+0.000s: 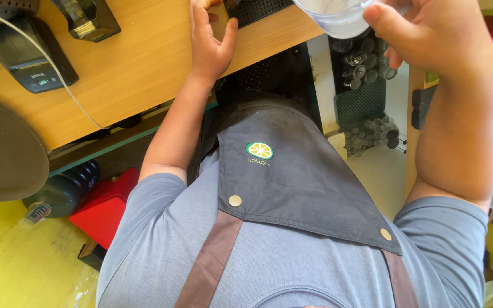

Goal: The person prepares a drink by pouring liquid from a bottle and a red squeeze bottle into a small measuring cup, then adds the contents to two glasses containing garnishes before finally pouring hot water from a pitcher into one of the glasses.

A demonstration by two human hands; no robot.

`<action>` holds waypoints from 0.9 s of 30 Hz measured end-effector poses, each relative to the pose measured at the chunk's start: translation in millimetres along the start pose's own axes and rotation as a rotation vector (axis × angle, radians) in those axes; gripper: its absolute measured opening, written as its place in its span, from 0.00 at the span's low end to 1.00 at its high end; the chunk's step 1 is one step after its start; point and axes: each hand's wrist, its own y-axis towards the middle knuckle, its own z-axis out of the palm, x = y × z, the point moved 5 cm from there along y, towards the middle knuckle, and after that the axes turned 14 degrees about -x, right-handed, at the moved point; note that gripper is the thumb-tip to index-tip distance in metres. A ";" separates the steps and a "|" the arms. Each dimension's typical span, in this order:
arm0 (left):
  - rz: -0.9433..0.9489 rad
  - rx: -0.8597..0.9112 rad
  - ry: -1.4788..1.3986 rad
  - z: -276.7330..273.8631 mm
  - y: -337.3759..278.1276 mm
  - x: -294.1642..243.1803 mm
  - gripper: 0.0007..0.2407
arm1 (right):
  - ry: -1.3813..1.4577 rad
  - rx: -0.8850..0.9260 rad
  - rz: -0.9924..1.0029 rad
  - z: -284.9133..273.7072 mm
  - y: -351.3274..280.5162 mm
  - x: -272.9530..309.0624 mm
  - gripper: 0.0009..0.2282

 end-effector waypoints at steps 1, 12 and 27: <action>-0.001 -0.004 0.000 -3.3 -3.1 0.4 0.17 | -0.177 -0.003 -0.018 0.3 3.3 4.3 0.08; 0.057 0.060 0.009 -1.8 -6.3 -1.5 0.16 | -0.406 0.069 -0.102 7.0 20.1 8.5 0.12; 0.061 0.057 0.003 -1.6 -0.6 -13.5 0.14 | 0.173 0.025 -0.113 -41.4 2.9 -59.3 0.10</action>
